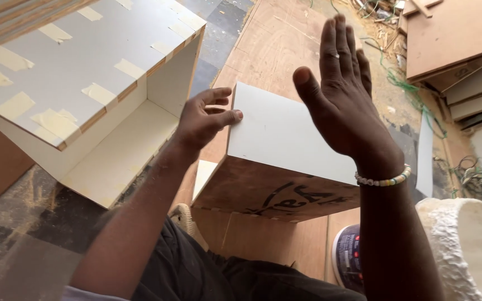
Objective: Applying adhesive tape to the edges of wooden drawer boxes for assembly.
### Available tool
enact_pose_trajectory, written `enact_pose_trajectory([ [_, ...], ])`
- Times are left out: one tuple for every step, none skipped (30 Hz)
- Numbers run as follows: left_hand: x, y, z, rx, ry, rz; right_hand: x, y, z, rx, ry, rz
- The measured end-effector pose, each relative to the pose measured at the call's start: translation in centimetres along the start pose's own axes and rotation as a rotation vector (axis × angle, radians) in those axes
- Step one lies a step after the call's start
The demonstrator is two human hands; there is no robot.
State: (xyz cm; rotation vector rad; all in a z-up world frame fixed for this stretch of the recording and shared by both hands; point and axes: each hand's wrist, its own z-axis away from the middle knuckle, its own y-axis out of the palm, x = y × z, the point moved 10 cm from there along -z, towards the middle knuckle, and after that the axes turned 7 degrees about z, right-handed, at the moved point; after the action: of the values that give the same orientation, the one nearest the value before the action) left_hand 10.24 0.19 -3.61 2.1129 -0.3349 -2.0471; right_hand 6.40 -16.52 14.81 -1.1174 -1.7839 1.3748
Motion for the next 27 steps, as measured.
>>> enact_pose_trajectory([
  [0.9, 0.1, -0.1, 0.003, 0.004, -0.003, -0.2, 2.6, -0.2, -0.005, 0.002, 0.001],
  [1.3, 0.4, -0.1, 0.033, 0.060, 0.054, -0.7, 5.9, -0.4, 0.064, 0.041, -0.003],
  [1.6, 0.8, -0.2, 0.062, 0.121, 0.117, -1.3, 9.1, -0.6, 0.131, 0.076, -0.001],
  [1.8, 0.8, -0.2, 0.064, 0.131, 0.120, -0.7, 9.9, -0.1, 0.124, 0.074, 0.006],
  [2.2, 1.1, -0.1, 0.079, 0.137, 0.219, -0.1, 11.7, 0.7, 0.205, 0.059, 0.051],
  [2.7, 1.3, 0.0, 0.095, 0.143, 0.318, 0.5, 13.5, 1.6, 0.287, 0.045, 0.095],
  [2.8, 1.4, -0.1, 0.083, 0.148, 0.334, 0.7, 13.3, 1.3, 0.296, 0.031, 0.109],
  [3.1, 1.5, -0.2, 0.074, 0.143, 0.366, 0.6, 13.3, 1.1, 0.323, 0.041, 0.105],
  [3.7, 1.7, 0.1, 0.080, 0.116, 0.385, 0.8, 13.7, 1.6, 0.356, 0.075, 0.084],
  [5.4, 2.0, 0.3, 0.083, 0.099, 0.389, 0.3, 13.5, 1.9, 0.370, 0.086, 0.082],
  [5.7, 2.0, -0.2, 0.089, 0.187, 0.389, 0.3, 13.1, 1.1, 0.389, 0.041, 0.051],
  [5.9, 2.0, -0.7, 0.095, 0.275, 0.388, 0.3, 12.8, 0.3, 0.408, -0.005, 0.021],
  [5.2, 1.8, -0.2, 0.088, 0.272, 0.390, 1.0, 11.5, 0.1, 0.414, -0.009, 0.021],
  [5.0, 2.0, 0.2, 0.113, 0.222, 0.411, 1.9, 9.1, -0.5, 0.296, -0.029, -0.014],
  [4.8, 2.3, 0.8, 0.134, 0.169, 0.434, 2.8, 6.7, -0.9, 0.183, -0.048, -0.051],
  [4.8, 2.0, 1.3, 0.125, 0.162, 0.437, 3.2, 7.2, -0.9, 0.194, -0.052, -0.053],
  [4.2, 1.9, 1.7, 0.148, 0.195, 0.390, 3.7, 6.1, -0.9, 0.055, -0.059, -0.086],
  [3.6, 2.0, 2.2, 0.171, 0.227, 0.342, 4.1, 4.8, -0.8, -0.084, -0.065, -0.118],
  [3.5, 1.7, 2.3, 0.170, 0.232, 0.339, 4.2, 6.6, -0.7, -0.089, -0.068, -0.119],
  [3.3, 1.5, 2.4, 0.180, 0.250, 0.328, 4.3, 10.0, -0.5, 0.068, -0.069, -0.012],
  [3.1, 1.6, 2.7, 0.193, 0.263, 0.322, 4.1, 13.2, 0.1, 0.228, -0.063, 0.099],
  [3.2, 1.6, 2.7, 0.196, 0.264, 0.324, 4.1, 12.9, 0.0, 0.227, -0.061, 0.101],
  [3.3, 1.6, 2.8, 0.194, 0.264, 0.315, 4.0, 12.8, 0.1, 0.262, -0.051, 0.048],
  [3.4, 1.7, 2.9, 0.193, 0.263, 0.306, 4.0, 12.8, 0.1, 0.297, -0.041, -0.006],
  [3.2, 1.9, 3.0, 0.198, 0.267, 0.303, 3.6, 12.0, -0.3, 0.291, -0.038, -0.005],
  [3.4, 2.1, 2.9, 0.201, 0.223, 0.281, 3.1, 11.0, -0.7, 0.272, -0.028, -0.072],
  [4.0, 2.5, 3.1, 0.204, 0.172, 0.262, 2.6, 10.2, -0.9, 0.261, -0.014, -0.139],
])
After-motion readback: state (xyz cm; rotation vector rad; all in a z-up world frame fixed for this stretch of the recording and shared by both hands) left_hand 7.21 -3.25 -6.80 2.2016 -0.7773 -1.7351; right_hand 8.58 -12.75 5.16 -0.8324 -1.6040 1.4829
